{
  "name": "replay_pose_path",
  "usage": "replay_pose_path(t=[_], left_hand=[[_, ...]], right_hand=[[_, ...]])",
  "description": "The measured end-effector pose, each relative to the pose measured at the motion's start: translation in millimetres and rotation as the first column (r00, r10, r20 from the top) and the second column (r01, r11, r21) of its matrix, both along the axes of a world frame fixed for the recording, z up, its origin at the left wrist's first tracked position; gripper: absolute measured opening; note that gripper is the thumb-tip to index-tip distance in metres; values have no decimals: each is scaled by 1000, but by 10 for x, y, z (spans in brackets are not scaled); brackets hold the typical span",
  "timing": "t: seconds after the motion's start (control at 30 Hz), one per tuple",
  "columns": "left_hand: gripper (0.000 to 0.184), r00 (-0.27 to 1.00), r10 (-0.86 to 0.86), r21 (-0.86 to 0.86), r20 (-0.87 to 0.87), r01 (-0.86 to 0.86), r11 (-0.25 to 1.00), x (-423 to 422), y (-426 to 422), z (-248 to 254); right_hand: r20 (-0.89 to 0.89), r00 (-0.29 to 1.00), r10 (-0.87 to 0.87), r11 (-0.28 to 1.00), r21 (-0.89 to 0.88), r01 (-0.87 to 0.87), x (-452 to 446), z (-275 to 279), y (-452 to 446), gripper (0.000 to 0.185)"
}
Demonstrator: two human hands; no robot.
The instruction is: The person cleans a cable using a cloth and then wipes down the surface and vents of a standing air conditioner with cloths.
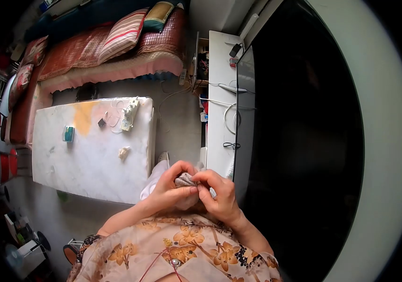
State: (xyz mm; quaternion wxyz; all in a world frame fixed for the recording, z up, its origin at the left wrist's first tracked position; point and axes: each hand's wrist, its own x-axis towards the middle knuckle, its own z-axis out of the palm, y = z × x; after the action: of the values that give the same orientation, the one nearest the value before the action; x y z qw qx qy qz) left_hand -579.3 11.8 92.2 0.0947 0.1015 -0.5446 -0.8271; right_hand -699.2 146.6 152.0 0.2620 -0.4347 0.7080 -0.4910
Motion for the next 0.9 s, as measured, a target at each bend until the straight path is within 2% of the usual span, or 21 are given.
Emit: replay_pose_path(t=[0.07,0.17,0.23,0.27,0.33,0.4,0.47,0.53,0.57,0.63,0.7,0.73,0.8,0.87,0.9], left_hand=[[30,1000,28,-69,-12,-29,997,-13,4,40],[24,996,82,155,33,-86,984,-88,-19,78],[23,992,82,151,100,-97,984,-128,-95,81],[22,987,85,147,136,-105,984,-140,-136,79],[22,992,12,421,128,-65,905,-180,-208,12],[22,989,-88,684,117,-16,729,-203,-333,31],[22,997,-66,758,46,8,653,-240,-426,8],[23,999,-47,803,-16,40,594,-261,-530,36],[25,999,-35,694,-25,42,719,-266,-567,39],[29,999,-17,424,-51,37,905,-272,-636,43],[31,999,-32,73,-30,34,997,-286,-760,62],[33,999,-35,-110,-20,33,993,-304,-821,72],[29,1000,11,-119,-17,-13,993,-319,-876,73],[24,999,50,-77,-19,-51,996,-339,-912,98],[24,999,49,10,20,-49,999,-354,-936,71]], right_hand=[[-9,998,-65,996,-59,65,46,24,-15,18],[-34,987,-158,985,-78,155,152,2,-26,15],[-114,980,-163,984,-86,154,181,-13,-69,12],[-94,981,-169,984,-80,161,174,-27,-98,13],[-52,981,-184,981,-70,181,172,-77,-155,14],[285,917,-278,954,-26,298,176,-28,-266,11],[515,792,-329,938,84,336,85,-78,-279,12],[535,760,-370,921,102,377,42,-34,-353,10],[545,743,-389,911,111,396,30,-18,-398,10],[350,858,-376,924,78,374,43,-15,-499,6],[103,943,-316,949,16,316,52,-3,-631,3],[-32,964,-265,964,-14,264,25,-23,-660,6],[-145,961,-236,971,-60,230,9,-25,-735,13],[-40,948,-316,948,-31,315,52,8,-838,18],[12,934,-357,934,-15,357,71,17,-892,20]])
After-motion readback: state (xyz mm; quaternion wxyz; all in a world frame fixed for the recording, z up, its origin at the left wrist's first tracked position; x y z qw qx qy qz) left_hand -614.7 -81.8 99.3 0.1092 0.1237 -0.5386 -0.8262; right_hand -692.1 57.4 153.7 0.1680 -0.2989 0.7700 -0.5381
